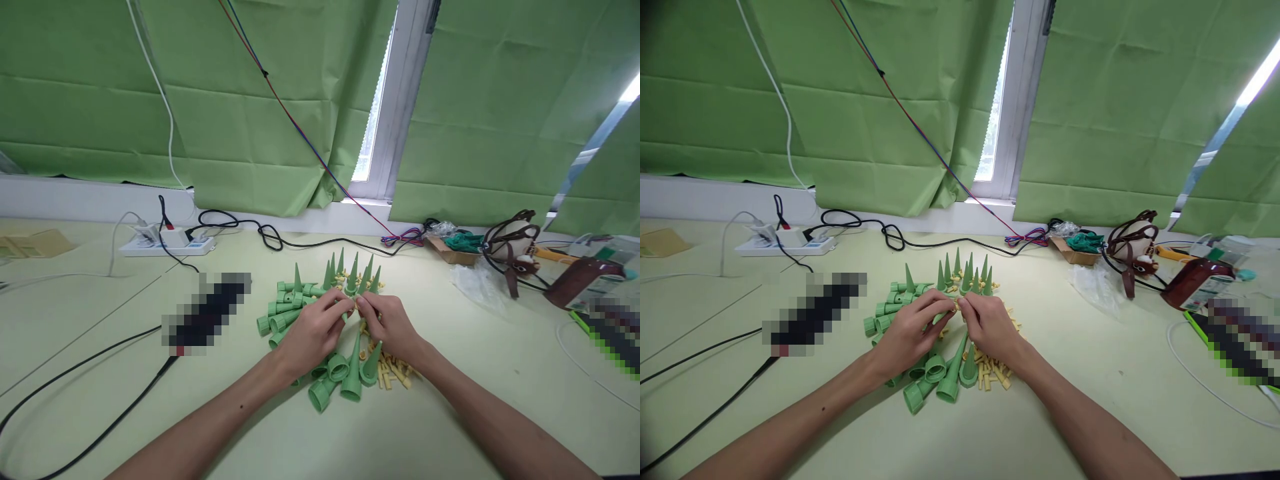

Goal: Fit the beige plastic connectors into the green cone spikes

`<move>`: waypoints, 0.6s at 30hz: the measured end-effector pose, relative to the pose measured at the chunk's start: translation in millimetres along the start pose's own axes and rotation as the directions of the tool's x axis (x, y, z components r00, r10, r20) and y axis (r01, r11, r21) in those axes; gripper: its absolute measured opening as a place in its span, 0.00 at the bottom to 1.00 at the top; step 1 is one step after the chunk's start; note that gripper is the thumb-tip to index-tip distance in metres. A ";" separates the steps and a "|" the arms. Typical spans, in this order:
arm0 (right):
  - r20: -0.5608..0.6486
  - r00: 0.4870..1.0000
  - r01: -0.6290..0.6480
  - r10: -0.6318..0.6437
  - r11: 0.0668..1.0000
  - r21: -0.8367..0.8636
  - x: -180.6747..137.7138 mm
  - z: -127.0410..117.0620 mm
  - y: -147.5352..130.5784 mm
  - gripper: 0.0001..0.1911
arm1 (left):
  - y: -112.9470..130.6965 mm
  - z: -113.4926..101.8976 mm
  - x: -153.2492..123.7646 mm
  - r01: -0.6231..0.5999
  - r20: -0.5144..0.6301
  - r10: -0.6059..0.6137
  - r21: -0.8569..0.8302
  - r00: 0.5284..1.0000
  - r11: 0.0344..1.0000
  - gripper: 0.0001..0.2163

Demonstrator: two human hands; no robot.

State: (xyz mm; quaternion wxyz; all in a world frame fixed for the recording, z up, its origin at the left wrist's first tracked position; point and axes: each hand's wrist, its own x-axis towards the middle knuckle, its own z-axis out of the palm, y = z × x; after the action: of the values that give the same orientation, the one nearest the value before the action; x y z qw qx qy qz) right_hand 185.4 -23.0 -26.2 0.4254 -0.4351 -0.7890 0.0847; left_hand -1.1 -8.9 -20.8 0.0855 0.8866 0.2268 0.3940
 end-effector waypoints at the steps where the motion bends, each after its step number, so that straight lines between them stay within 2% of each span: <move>1: 0.005 1.000 -0.009 0.009 1.000 0.008 0.2 -0.1 -0.4 0.19 | -0.3 0.0 -0.1 0.000 0.003 0.000 0.002 1.000 1.000 0.13; 18: 0.087 0.985 -0.165 0.152 0.972 0.167 3.4 -0.4 -3.7 0.23 | -0.9 1.1 -0.5 -0.038 0.023 0.037 0.047 0.999 0.998 0.13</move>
State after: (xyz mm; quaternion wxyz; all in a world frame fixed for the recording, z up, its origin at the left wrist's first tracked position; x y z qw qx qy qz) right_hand 182.5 -22.8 -22.1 0.4244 -0.4546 -0.7564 0.2029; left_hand -0.9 -8.4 -22.2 0.0597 0.8968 0.2185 0.3802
